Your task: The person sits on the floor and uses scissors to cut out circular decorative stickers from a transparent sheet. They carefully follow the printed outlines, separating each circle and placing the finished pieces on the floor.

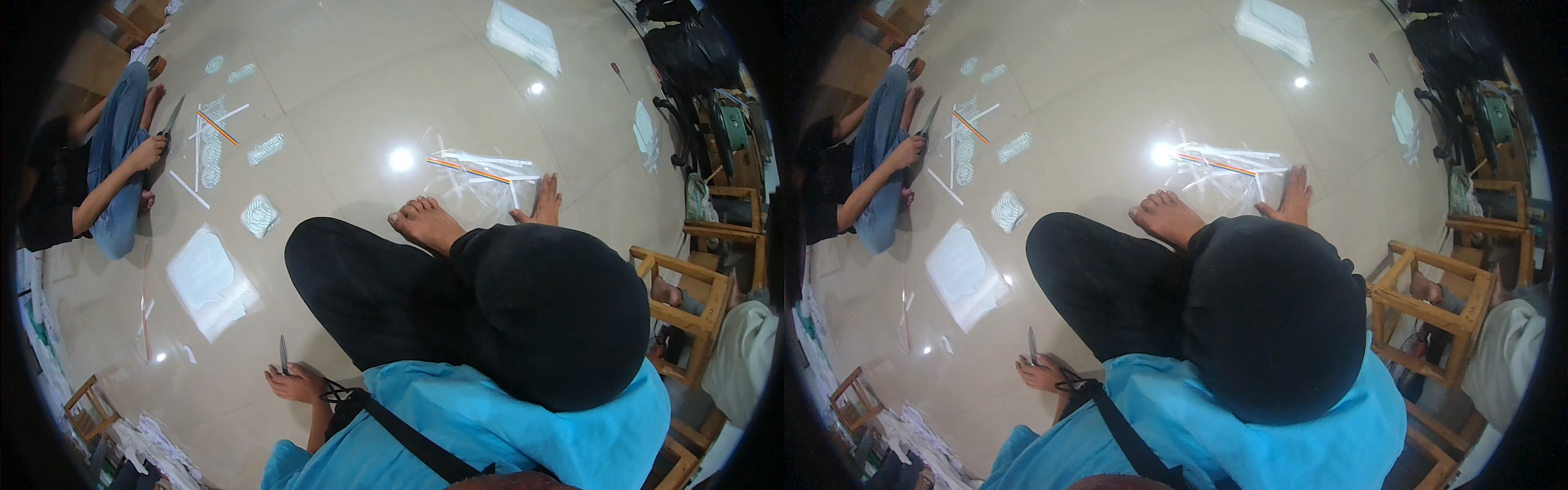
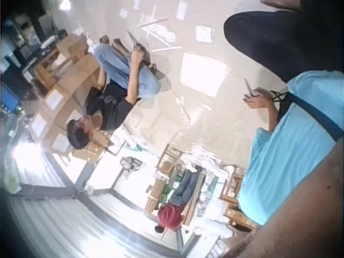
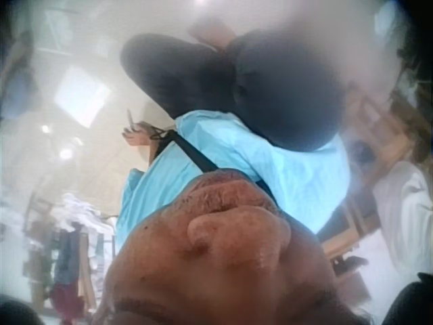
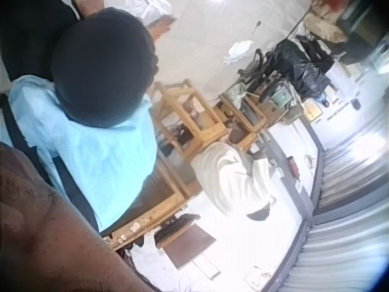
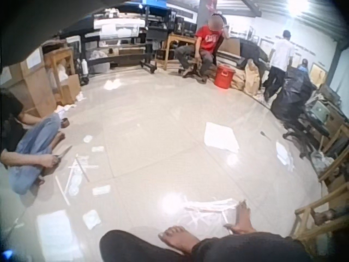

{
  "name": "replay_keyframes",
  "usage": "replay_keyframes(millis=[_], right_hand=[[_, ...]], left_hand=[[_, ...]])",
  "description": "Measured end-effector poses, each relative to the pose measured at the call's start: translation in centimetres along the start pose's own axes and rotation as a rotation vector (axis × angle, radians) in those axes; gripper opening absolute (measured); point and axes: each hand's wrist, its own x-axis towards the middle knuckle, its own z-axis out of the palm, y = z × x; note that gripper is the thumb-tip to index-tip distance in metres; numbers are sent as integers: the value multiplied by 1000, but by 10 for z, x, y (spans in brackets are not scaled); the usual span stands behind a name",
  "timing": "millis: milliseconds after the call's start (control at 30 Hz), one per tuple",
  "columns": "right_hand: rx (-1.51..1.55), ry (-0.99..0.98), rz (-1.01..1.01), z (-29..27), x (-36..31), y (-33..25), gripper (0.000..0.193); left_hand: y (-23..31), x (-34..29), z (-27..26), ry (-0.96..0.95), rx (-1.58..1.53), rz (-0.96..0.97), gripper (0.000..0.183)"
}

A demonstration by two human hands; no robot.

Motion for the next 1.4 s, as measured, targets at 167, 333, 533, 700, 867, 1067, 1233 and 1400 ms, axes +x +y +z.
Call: replay_keyframes(millis=[167,333,533,700,867,1067,1233,1400], right_hand=[[5,-103,45,-24,11,-12,33],[-13,-82,18,-10,9,-10,33],[23,-126,43,-8,14,-4,30],[-30,3,56,1,18,-13,19],[-118,-18,113,9,17,-17,22],[-104,146,-2,0,18,-21,18],[-96,151,-29,-5,24,-20,14],[-82,202,-46,-7,21,-22,13]], left_hand=[[3,1,-4,18,2,4,60],[2,0,-5,-32,-18,-21,63],[0,2,1,-46,-53,-18,61],[4,0,-14,-47,-79,-107,59],[9,5,-23,-34,-154,-126,60],[6,2,-21,-26,-148,-125,61],[6,0,-20,-17,-171,-124,61],[4,0,-21,-29,-180,-123,61]])
